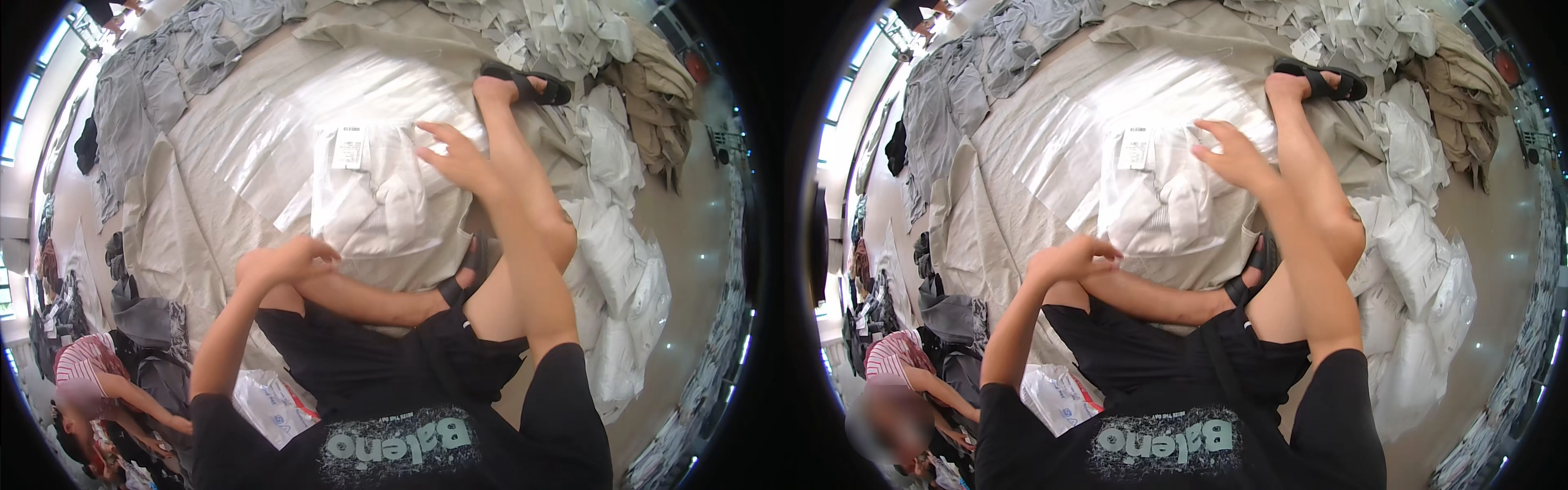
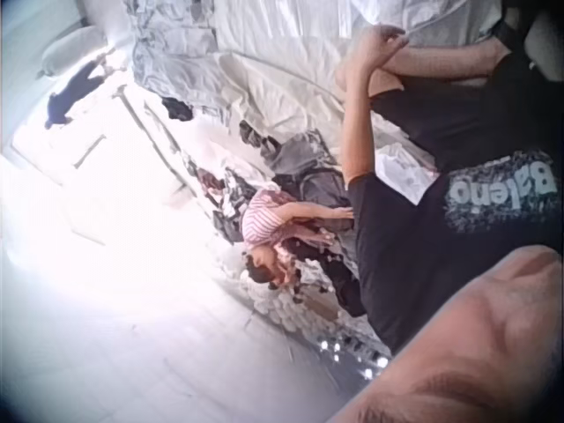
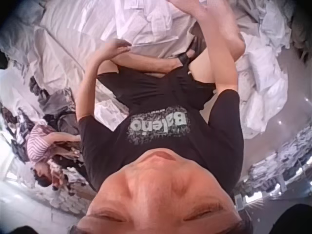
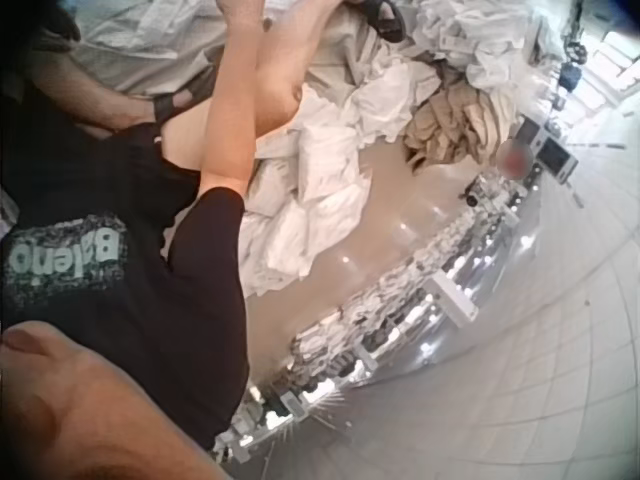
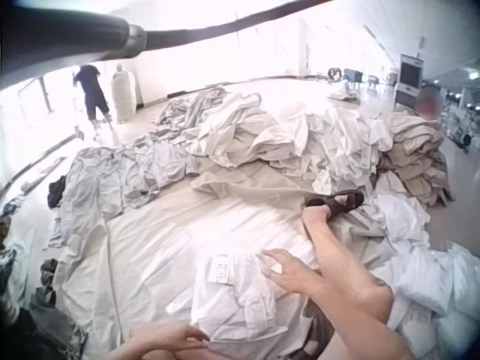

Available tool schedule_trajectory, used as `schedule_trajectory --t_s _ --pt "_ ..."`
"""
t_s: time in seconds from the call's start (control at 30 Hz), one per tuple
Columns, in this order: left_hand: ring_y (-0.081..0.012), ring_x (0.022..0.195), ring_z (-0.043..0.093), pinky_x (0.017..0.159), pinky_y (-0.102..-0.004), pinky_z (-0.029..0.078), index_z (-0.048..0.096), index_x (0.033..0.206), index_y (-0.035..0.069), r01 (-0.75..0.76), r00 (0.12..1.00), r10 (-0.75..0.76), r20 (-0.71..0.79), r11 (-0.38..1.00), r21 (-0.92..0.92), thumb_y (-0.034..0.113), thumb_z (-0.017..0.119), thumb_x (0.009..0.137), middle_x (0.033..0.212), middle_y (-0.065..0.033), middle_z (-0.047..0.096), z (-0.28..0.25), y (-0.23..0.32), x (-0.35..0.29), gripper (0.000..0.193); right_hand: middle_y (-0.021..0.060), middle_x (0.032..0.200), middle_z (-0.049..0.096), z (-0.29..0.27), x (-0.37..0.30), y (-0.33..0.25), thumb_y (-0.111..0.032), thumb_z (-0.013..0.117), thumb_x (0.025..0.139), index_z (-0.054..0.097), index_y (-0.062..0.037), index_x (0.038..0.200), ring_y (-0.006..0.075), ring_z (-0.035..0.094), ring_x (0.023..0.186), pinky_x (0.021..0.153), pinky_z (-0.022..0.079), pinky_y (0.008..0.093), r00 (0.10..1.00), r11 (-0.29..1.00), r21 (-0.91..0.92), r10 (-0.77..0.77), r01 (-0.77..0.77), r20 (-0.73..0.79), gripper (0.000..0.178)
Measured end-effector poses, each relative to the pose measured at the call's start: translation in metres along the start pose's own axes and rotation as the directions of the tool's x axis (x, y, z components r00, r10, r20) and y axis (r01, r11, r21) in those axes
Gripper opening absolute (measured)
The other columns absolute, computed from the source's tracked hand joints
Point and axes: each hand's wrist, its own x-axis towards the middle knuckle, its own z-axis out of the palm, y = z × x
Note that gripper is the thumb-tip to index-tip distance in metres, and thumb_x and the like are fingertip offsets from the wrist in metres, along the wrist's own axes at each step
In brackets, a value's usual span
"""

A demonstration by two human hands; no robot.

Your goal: The person sits on the floor and folds white shirts one by one. They place each folded shirt into a clear plastic bag and set it aside on a growing pile.

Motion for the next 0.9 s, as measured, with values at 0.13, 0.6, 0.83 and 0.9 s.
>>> schedule_trajectory --t_s 0.13,0.6,0.83,0.9 --pt "-0.0298 0.103 0.076 0.086 -0.0417 0.058 0.076 0.117 -0.001 0.389 0.903 -0.414 -0.118 0.903 -0.183 0.035 0.076 0.099 0.109 -0.023 0.078 0.003 -0.022 0.064 0.04 0.0202 0.174 0.032 0.119 0.033 0.014 -0.056 0.06 0.103 0.04 -0.0154 0.167 0.0418 0.027 0.161 0.131 0.018 0.0618 0.998 0.839 -0.543 0.009 -0.039 -0.058 0.078" --pt "-0.0306 0.107 0.073 0.092 -0.0418 0.057 0.064 0.131 -0.013 0.277 0.571 -0.723 -0.387 0.614 -0.739 0.062 0.079 0.093 0.121 -0.0247 0.073 0.011 -0.099 0.137 0.085 0.011 0.183 0.001 0.21 0.03 0.056 -0.087 0.036 0.097 0.014 -0.0341 0.175 0.0399 -0.006 0.167 0.129 -0.01 0.0661 0.996 0.756 -0.655 0.067 -0.016 0.052 0.097" --pt "-0.0247 0.102 0.074 0.09 -0.0376 0.059 0.07 0.125 -0.009 -0.265 0.707 -0.574 -0.413 0.326 -0.907 0.031 0.084 0.095 0.116 -0.016 0.076 -0.017 -0.074 0.124 0.052 0.0185 0.173 0.034 0.156 0.034 0.048 -0.068 0.065 0.099 0.032 -0.0143 0.17 0.0388 0.032 0.159 0.129 0.03 0.051 0.884 0.984 -0.106 0.076 -0.14 -0.46 0.095" --pt "-0.023 0.103 0.074 0.094 -0.0368 0.059 0.07 0.128 -0.008 -0.302 0.761 -0.503 -0.41 0.284 -0.91 0.027 0.081 0.098 0.119 -0.0157 0.076 -0.039 -0.048 0.086 0.047 0.0183 0.165 0.045 0.141 0.019 0.027 -0.06 0.072 0.098 0.039 -0.0057 0.164 0.0366 0.045 0.15 0.121 0.041 0.0464 0.804 0.827 0.387 0.527 -0.409 -0.276 0.092"
